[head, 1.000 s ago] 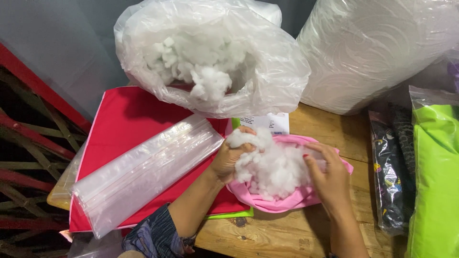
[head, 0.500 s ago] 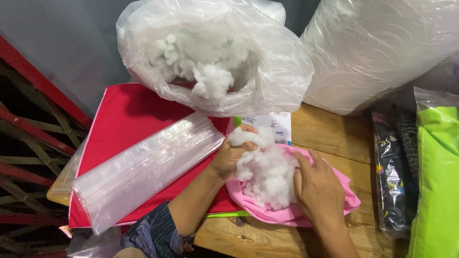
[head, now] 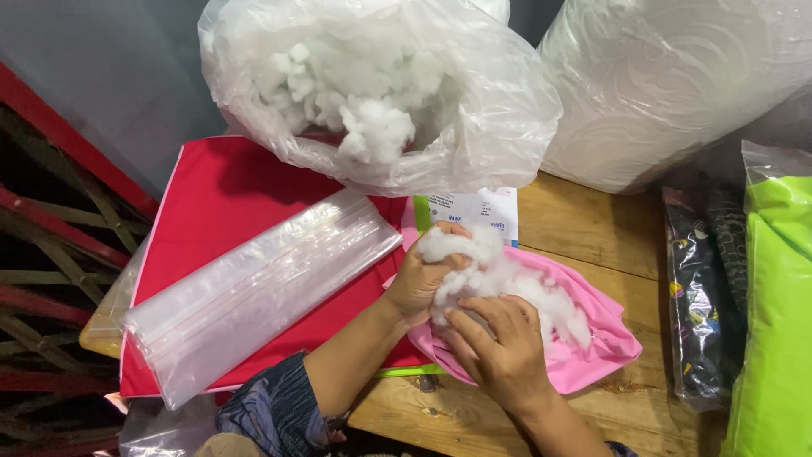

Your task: Stuffing a small pink fabric pouch with white polyester fiberfill by hand.

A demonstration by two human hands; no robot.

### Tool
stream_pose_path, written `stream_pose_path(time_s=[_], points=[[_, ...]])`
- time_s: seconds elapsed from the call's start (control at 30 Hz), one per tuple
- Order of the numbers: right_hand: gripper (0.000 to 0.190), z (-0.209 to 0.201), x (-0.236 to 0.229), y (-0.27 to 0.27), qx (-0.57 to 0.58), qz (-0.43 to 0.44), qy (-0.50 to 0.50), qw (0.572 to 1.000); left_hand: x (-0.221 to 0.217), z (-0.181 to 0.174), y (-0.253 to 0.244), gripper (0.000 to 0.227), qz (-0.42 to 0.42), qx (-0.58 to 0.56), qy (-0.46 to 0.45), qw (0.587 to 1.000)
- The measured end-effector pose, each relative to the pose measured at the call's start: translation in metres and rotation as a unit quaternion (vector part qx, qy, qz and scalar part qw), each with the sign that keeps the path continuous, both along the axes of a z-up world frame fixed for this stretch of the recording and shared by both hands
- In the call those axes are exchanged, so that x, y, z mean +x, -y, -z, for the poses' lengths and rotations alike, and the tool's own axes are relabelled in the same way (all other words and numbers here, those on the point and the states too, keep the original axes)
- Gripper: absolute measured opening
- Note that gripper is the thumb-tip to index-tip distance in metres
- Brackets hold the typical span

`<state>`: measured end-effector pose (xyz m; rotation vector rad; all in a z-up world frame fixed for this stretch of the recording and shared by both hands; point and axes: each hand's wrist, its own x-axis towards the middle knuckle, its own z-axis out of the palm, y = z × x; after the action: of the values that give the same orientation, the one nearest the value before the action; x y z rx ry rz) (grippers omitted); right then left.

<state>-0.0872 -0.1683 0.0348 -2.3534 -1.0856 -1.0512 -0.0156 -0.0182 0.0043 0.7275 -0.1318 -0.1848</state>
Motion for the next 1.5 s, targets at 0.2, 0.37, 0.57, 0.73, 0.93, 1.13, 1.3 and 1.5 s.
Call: stream_pose_path(time_s=[0.2,0.37,0.57,0.73,0.93,1.13,1.3,1.5], points=[[0.011,0.01,0.006,0.019,0.066,-0.016,-0.039,0.997,0.004,0.015,0.008,0.032,-0.004,-0.051,0.017,0.999],[0.01,-0.006,0.011,0.063,0.185,-0.004,-0.103,0.977,0.004,-0.001,-0.005,0.033,-0.017,-0.041,0.02,0.999],[0.013,-0.017,0.026,0.125,0.276,0.018,-0.123,0.953,0.007,-0.004,0.003,0.037,-0.09,0.017,-0.024,0.995],[0.017,-0.014,0.023,0.145,0.309,0.007,-0.151,0.939,0.001,-0.009,0.004,0.036,-0.089,0.032,-0.015,0.995],[0.015,0.006,0.026,0.125,0.004,0.164,-0.169,0.972,-0.017,-0.014,0.013,0.041,-0.031,0.06,0.026,0.997],[0.023,0.027,0.03,0.096,-0.134,0.132,-0.168,0.968,-0.019,0.011,0.035,0.04,0.029,0.155,0.048,0.986],[0.017,0.026,0.033,0.097,0.065,0.11,-0.192,0.973,-0.011,0.017,0.035,0.034,0.018,0.202,0.024,0.979],[0.023,0.035,0.039,0.094,0.104,0.061,-0.174,0.977,-0.012,0.012,0.03,0.036,0.009,0.162,0.053,0.985]])
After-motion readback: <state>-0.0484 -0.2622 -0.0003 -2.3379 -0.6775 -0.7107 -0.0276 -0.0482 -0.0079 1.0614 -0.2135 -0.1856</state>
